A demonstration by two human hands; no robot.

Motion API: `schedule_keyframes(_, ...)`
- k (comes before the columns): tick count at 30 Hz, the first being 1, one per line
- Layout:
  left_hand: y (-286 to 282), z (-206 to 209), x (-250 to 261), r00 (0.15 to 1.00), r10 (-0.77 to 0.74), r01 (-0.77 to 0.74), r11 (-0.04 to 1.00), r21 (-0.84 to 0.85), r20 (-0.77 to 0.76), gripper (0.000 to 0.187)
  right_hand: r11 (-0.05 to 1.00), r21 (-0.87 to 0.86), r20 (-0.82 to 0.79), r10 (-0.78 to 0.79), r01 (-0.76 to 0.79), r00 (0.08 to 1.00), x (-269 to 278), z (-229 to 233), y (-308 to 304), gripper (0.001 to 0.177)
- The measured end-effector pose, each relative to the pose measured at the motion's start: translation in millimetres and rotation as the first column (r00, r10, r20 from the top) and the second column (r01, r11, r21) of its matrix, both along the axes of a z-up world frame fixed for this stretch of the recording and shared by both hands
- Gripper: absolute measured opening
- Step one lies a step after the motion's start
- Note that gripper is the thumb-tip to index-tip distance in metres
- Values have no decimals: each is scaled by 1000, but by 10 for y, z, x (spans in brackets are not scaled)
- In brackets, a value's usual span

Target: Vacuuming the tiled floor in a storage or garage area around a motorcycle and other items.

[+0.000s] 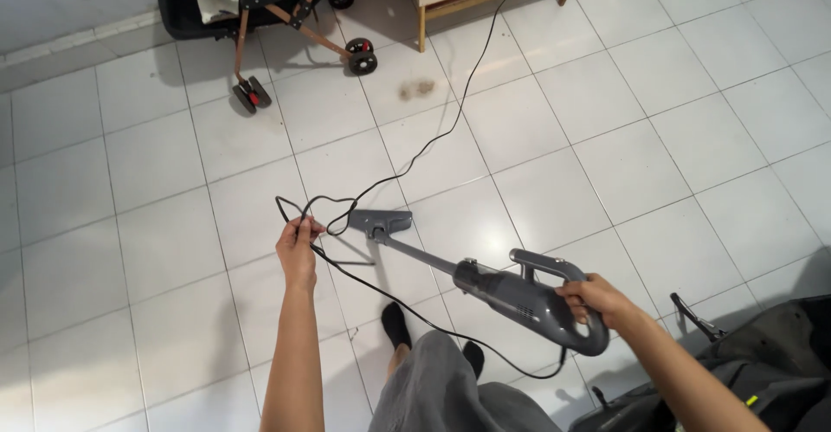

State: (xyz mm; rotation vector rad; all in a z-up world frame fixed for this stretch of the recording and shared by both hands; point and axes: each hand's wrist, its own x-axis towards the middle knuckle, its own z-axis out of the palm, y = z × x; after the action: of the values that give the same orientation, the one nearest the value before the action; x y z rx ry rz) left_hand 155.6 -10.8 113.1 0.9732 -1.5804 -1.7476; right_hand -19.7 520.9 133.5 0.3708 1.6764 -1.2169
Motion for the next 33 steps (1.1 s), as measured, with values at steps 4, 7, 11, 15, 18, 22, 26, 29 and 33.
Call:
schedule_keyframes(4, -365, 19, -184, 999, -32, 32, 999, 30, -20, 18, 988, -21, -28, -156, 155, 987, -23, -31, -539, 27)
schedule_keyframes(7, -619, 99, -302, 998, -65, 65, 998, 10, -10, 19, 977, -31, -69, -211, 210, 975, -104, -16, -939, 26)
schedule_keyframes(11, -884, 69, -457, 997, -74, 74, 997, 17, 19, 19, 968, -45, -85, -252, 249, 964, -407, -127, -1379, 26)
schedule_keyframes(15, -1077, -94, -527, 997, -83, 83, 996, 29, 4, 19, 954, -94, -90, -293, 285, 952, -771, -209, -1865, 24)
schedule_keyframes(18, -1173, -203, -542, 997, -79, 79, 996, 40, -9, 19, 952, -112, -119, -298, 285, 947, -1100, -211, -2249, 23)
schedule_keyframes(22, -1235, -235, -547, 998, -62, 63, 995, 76, -19, 18, 960, -98, -209, -276, 261, 938, -1559, -286, -2763, 24)
schedule_keyframes(26, -1223, -249, -553, 997, -74, 71, 994, 86, 25, 19, 952, -119, -233, -302, 281, 924, -1958, -468, -3207, 24)
schedule_keyframes(29, -1198, -259, -550, 993, -94, 86, 992, 97, 73, 19, 938, -147, -239, -341, 313, 909, -2188, -557, -3425, 22)
schedule_keyframes(33, -1160, -273, -530, 985, -115, 102, 990, 100, 127, 21, 948, -161, -258, -308, 273, 916, -2276, -530, -3518, 19)
